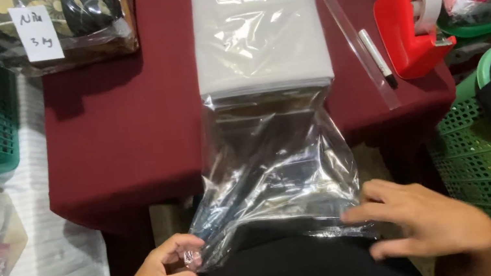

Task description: The person wraps a folded white cloth in a clear plastic bag on a maroon table. They fold the bag edges around the cloth, smooth the plastic, and seal the top using a red tape dispenser. The wrapped package remains on the table.

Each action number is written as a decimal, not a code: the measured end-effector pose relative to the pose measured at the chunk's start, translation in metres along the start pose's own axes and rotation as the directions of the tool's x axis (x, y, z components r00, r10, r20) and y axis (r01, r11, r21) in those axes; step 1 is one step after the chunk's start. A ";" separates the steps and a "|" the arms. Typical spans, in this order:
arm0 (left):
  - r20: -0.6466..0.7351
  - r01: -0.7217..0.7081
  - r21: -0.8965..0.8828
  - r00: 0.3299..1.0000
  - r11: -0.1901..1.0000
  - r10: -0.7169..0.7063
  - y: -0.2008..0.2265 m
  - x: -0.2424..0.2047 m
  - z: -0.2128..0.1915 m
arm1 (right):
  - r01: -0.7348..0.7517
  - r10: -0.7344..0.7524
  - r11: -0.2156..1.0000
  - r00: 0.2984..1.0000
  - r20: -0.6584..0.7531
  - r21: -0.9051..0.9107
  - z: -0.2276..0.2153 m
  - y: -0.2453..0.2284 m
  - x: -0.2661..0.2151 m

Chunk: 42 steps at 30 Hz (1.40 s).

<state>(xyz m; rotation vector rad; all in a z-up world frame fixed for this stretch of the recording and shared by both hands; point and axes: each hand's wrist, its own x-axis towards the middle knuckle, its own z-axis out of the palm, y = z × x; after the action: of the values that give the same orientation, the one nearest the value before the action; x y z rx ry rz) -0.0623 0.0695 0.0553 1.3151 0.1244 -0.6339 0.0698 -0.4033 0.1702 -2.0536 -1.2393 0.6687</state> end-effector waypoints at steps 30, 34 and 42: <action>0.204 -0.427 0.572 0.901 0.700 0.383 0.002 -0.050 -0.003 | -0.482 0.579 0.643 0.815 0.035 0.595 0.049 0.062 -0.091; 0.182 -0.463 0.339 0.887 0.819 0.425 -0.015 -0.033 -0.048 | 0.216 0.104 0.682 0.917 -0.385 0.699 0.021 0.130 -0.106; 0.000 -0.137 0.229 0.990 0.964 0.141 -0.069 0.154 0.000 | 0.216 0.432 0.698 0.635 -0.641 0.683 -0.137 0.182 0.117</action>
<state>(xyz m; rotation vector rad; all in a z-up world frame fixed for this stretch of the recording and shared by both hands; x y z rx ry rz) 0.0309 0.0061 -0.0709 1.5369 -0.0290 -0.5280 0.3201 -0.3972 0.1150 -1.4361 -0.2234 0.1756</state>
